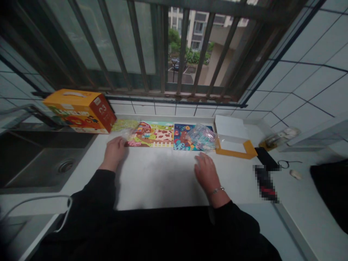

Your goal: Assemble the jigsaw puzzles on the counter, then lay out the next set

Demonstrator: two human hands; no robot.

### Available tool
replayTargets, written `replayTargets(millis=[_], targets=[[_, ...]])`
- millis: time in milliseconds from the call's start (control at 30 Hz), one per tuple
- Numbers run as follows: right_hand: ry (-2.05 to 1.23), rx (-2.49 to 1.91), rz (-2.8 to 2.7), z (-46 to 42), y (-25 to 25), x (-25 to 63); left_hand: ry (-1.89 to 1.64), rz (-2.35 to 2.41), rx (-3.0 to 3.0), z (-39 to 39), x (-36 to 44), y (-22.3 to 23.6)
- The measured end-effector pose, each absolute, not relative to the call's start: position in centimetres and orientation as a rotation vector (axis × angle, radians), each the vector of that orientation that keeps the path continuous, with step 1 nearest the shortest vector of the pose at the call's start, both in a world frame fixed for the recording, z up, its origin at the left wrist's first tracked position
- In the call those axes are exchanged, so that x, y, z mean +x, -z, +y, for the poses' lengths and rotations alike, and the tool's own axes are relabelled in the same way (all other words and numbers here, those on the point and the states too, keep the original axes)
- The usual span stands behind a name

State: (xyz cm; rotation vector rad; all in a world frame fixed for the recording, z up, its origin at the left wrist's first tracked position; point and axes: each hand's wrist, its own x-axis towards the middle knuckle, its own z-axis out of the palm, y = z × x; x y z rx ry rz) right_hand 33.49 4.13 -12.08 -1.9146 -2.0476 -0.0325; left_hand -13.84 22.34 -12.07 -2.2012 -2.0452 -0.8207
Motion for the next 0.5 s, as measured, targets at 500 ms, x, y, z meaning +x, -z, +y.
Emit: replayTargets(millis=[500], targets=[[-0.088,-2.287,-2.091,7.7,13.7,32.7,1.299,-1.548,-2.381,16.7,-7.9,8.3]])
